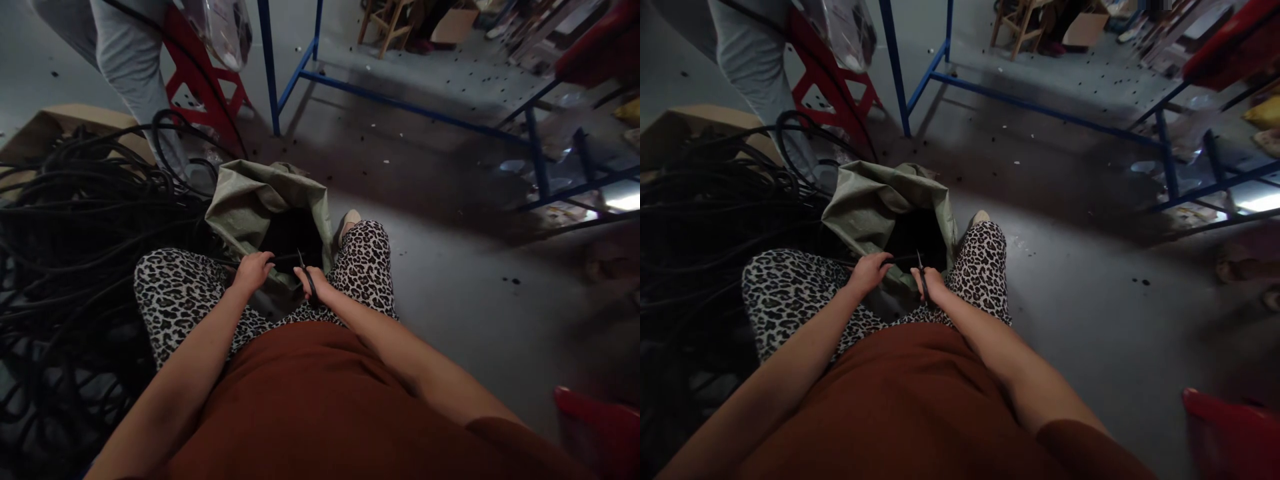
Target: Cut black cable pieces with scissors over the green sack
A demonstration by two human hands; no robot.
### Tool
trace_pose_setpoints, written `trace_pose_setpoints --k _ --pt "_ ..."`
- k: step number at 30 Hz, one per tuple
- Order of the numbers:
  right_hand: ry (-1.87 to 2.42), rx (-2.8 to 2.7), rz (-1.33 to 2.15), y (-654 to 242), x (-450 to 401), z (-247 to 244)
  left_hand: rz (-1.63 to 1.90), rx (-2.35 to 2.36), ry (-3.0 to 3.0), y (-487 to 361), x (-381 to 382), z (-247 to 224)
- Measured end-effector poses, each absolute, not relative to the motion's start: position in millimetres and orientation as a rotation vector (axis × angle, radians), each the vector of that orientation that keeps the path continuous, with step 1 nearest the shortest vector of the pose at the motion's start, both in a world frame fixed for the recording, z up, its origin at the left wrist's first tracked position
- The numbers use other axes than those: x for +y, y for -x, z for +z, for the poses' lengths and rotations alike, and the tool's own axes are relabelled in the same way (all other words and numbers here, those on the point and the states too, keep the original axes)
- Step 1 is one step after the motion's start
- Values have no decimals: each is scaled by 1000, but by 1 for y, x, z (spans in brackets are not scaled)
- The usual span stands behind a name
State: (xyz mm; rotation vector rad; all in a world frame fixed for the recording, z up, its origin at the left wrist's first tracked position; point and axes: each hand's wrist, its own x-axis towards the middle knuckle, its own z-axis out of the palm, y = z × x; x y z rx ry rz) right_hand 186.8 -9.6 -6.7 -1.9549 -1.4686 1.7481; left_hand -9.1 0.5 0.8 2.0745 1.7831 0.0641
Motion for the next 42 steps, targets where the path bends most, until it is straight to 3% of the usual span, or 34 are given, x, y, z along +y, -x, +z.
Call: trace_pose_setpoints --k 11,42 --pt "2006 -1403 1895 -187 -10 -14 -149 1778 -2124 10 -1 -6" --pt "1827 -1181 2095 -187 -7 -3 -50 1725 -2107 21 0 -6"
